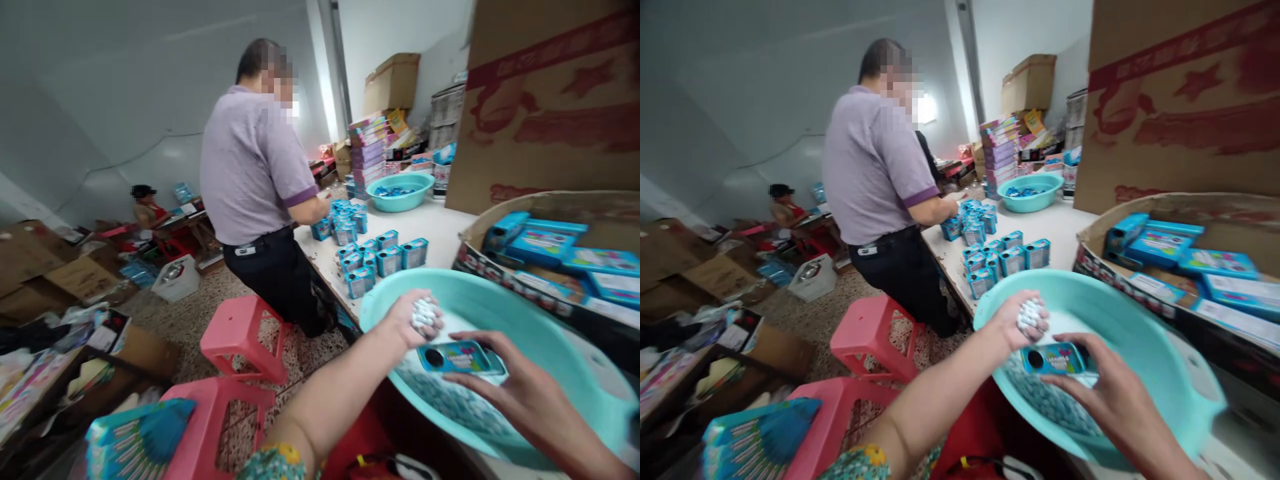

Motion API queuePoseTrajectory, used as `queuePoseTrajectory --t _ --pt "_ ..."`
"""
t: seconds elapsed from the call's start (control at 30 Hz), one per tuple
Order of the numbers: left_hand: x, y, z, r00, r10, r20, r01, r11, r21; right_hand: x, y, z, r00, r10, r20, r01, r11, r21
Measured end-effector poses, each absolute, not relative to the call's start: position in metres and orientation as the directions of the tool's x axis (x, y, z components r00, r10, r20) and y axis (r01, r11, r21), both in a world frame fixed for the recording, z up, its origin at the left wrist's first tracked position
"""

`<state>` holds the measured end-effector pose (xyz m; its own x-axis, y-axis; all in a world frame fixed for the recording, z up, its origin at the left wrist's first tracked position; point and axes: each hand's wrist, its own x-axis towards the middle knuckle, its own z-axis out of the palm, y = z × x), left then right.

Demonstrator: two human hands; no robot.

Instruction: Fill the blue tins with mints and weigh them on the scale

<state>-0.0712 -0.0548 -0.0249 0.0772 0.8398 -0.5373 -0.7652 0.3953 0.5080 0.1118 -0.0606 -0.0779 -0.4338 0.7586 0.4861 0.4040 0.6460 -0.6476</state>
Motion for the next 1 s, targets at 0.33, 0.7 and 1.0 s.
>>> queuePoseTrajectory --t 0.33,0.7,1.0 --pt "-0.047 -0.037 0.006 -0.164 0.959 -0.231 -0.697 0.053 0.715 0.105 -0.064 -0.045 -0.14 0.958 0.248 0.394 0.284 -0.874" --pt "-0.033 -0.042 -0.01 -0.337 0.942 -0.015 -0.458 -0.15 0.876 0.099 -0.064 -0.044 -0.171 0.93 0.326 0.371 0.367 -0.853" --pt "-0.031 -0.043 -0.008 -0.3 0.954 0.004 -0.41 -0.132 0.902 0.104 -0.06 -0.045 -0.203 0.935 0.291 0.353 0.348 -0.869"
